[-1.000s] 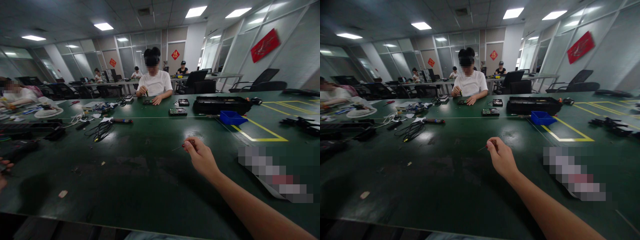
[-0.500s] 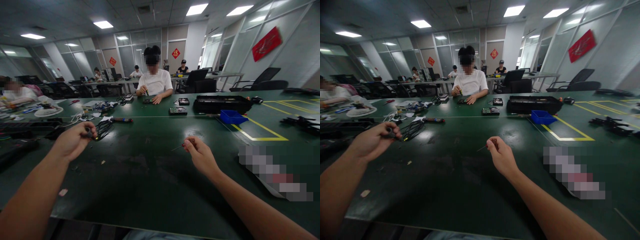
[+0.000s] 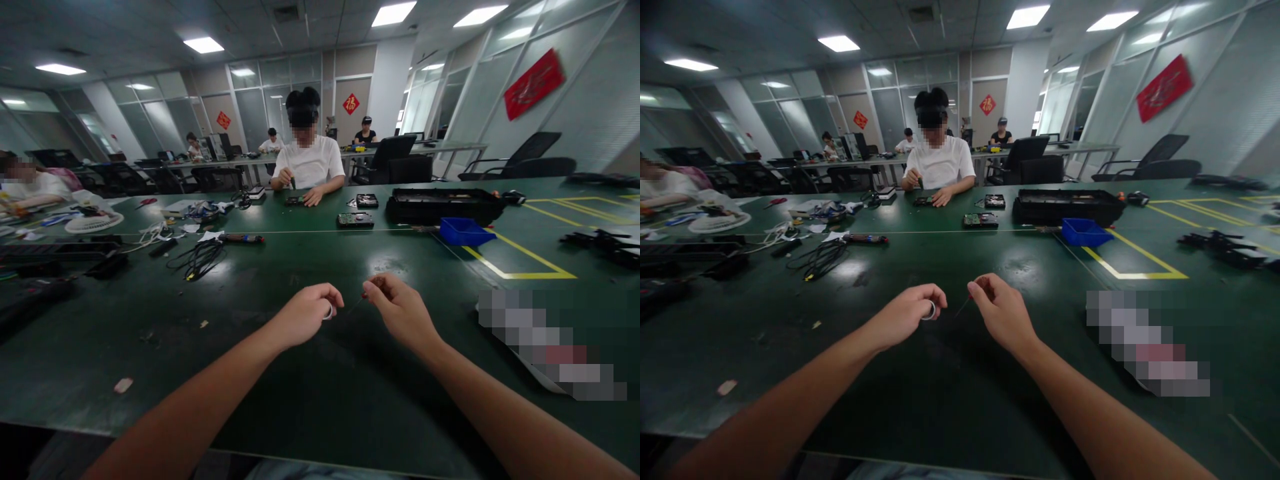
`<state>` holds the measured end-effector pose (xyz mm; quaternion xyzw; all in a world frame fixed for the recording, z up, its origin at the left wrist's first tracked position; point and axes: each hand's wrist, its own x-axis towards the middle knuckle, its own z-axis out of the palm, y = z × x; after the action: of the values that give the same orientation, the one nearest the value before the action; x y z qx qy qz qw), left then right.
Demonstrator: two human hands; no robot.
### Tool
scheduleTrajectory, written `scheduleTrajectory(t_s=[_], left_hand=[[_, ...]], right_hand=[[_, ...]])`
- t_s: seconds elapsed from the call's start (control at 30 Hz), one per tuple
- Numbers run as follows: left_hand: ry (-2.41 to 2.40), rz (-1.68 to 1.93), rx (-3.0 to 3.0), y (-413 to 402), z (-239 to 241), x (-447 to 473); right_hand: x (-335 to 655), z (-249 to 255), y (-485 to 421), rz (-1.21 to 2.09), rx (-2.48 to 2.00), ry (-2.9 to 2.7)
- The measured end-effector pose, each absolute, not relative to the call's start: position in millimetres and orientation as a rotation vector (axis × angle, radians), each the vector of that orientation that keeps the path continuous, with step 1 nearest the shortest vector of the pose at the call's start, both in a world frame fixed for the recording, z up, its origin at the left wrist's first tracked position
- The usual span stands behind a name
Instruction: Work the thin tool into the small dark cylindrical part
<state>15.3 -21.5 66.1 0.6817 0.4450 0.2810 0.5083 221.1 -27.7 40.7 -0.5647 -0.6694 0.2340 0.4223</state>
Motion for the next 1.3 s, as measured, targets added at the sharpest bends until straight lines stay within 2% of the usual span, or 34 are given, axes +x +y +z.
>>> scheduleTrajectory(t_s=[0.17,0.33,0.53,1.03,1.3], left_hand=[[1.232,0.714,1.919,-16.2,28.5,19.4],[1.303,0.747,1.984,-6.8,12.5,8.6],[1.237,0.788,2.069,-0.7,15.3,6.1],[1.182,0.849,2.064,-1.4,14.2,5.0],[1.204,0.867,2.08,0.5,13.9,2.0]], right_hand=[[219.1,45.6,-31.0,0.525,-1.475,-1.736],[220.1,43.4,-31.0,0.608,-1.408,-1.665],[221.9,40.3,-31.3,0.719,-1.245,-1.5],[219.3,40.2,-31.1,0.719,-1.222,-1.557],[222.4,40.3,-32.3,0.447,-1.443,-1.702]])
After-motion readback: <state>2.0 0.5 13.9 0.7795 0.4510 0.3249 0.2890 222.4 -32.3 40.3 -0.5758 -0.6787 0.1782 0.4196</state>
